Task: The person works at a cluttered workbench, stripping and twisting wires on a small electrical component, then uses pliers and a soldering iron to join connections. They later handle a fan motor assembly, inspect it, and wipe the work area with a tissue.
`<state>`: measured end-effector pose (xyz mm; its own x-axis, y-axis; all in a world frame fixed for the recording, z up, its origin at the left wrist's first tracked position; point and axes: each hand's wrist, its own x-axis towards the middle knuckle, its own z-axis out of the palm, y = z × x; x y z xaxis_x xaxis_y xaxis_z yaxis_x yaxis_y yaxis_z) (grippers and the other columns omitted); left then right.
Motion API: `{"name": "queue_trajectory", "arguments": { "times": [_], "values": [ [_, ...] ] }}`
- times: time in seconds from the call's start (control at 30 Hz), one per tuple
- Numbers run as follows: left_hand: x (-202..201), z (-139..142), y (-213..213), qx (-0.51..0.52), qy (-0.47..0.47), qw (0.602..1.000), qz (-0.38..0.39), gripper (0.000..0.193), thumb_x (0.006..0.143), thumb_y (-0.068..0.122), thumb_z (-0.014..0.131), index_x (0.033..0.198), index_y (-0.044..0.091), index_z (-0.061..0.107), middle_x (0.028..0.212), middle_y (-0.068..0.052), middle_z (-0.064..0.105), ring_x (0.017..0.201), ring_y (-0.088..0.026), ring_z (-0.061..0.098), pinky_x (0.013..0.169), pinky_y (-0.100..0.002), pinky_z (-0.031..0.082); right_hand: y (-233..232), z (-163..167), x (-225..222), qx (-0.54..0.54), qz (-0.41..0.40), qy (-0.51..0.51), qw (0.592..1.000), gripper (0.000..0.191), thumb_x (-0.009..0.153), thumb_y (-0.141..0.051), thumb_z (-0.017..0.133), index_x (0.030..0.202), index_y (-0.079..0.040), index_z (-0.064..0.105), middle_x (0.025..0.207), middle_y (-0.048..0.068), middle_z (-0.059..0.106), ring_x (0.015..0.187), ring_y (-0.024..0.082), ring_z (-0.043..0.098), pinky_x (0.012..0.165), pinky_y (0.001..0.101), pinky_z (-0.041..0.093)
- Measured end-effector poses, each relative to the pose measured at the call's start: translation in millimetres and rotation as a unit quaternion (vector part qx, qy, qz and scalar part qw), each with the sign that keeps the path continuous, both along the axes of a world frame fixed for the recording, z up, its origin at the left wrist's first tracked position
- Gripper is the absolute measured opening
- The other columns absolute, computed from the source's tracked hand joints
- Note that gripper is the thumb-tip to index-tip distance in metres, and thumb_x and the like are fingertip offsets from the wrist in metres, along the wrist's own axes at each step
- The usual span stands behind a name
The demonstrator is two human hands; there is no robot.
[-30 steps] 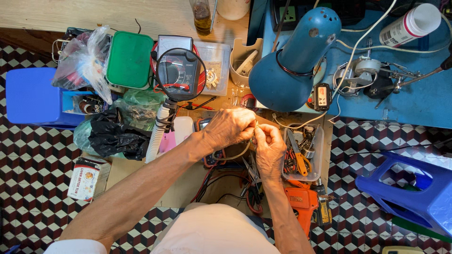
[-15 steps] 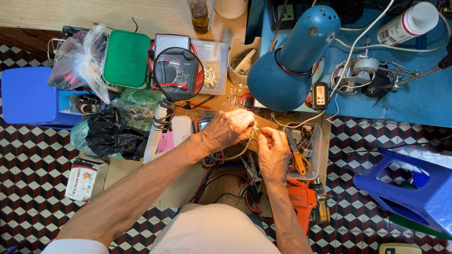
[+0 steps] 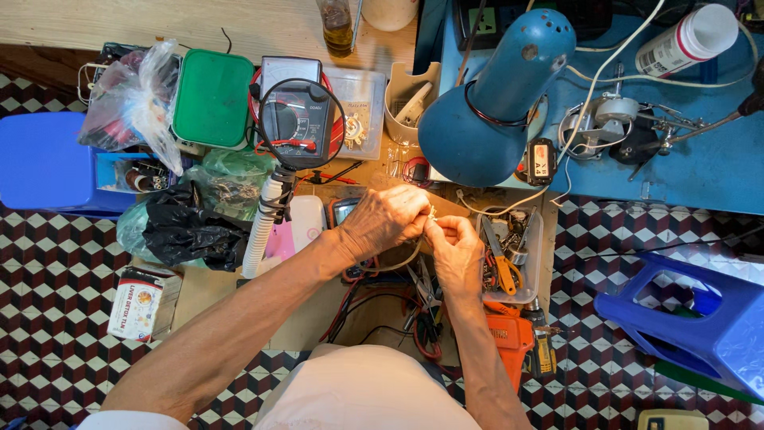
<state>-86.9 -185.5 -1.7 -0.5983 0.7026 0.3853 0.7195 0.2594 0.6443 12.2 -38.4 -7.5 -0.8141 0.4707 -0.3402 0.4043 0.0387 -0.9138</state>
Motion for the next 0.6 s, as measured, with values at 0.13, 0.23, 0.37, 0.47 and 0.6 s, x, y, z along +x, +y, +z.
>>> {"name": "queue_trajectory", "arguments": {
  "times": [0.13,0.23,0.37,0.47,0.6],
  "values": [
    [0.8,-0.2,1.4,-0.008,-0.006,1.000,0.005,0.016,0.090,0.016,0.070,0.094,0.007,0.058,0.090,-0.011,0.067,0.085,-0.030,0.069,0.069,-0.041,0.055,3.8,-4.7,-2.0,-0.016,-0.007,-0.052,0.999,0.022,0.091,-0.019,0.073,0.100,0.001,0.072,0.090,0.006,0.074,0.080,0.010,0.068,0.073,0.0218,0.056],
    [1.5,-0.1,2.4,-0.008,-0.009,1.000,0.009,0.015,0.090,0.015,0.070,0.094,0.007,0.058,0.090,-0.010,0.067,0.085,-0.030,0.069,0.069,-0.041,0.055,11.1,-7.3,0.6,-0.088,-0.019,-0.083,0.992,0.020,0.092,-0.019,0.073,0.099,-0.001,0.075,0.086,0.003,0.071,0.073,0.007,0.061,0.065,0.0189,0.049],
    [1.3,1.3,2.2,0.003,-0.010,1.000,0.002,0.015,0.090,0.014,0.070,0.094,0.007,0.057,0.089,-0.010,0.066,0.084,-0.030,0.068,0.070,-0.041,0.055,21.8,-11.7,1.0,-0.222,-0.019,-0.047,0.974,0.019,0.093,-0.019,0.073,0.099,-0.001,0.074,0.081,0.000,0.067,0.067,0.005,0.055,0.057,0.0198,0.042],
    [2.0,2.5,2.6,0.009,-0.016,1.000,0.004,0.015,0.089,0.013,0.070,0.094,0.008,0.057,0.089,-0.009,0.066,0.084,-0.030,0.068,0.069,-0.041,0.055,21.9,-13.7,2.1,-0.190,-0.033,-0.052,0.980,0.018,0.094,-0.018,0.072,0.098,-0.001,0.073,0.077,0.000,0.066,0.065,0.005,0.054,0.057,0.0205,0.041],
    [3.0,3.2,3.1,0.001,-0.024,1.000,0.009,0.016,0.089,0.013,0.071,0.094,0.008,0.057,0.089,-0.009,0.066,0.083,-0.030,0.068,0.067,-0.041,0.054,16.3,-9.2,5.8,-0.090,-0.019,-0.034,0.995,0.018,0.096,-0.019,0.069,0.096,-0.001,0.072,0.074,-0.003,0.063,0.064,0.004,0.052,0.057,0.0202,0.042]
  ]
}}
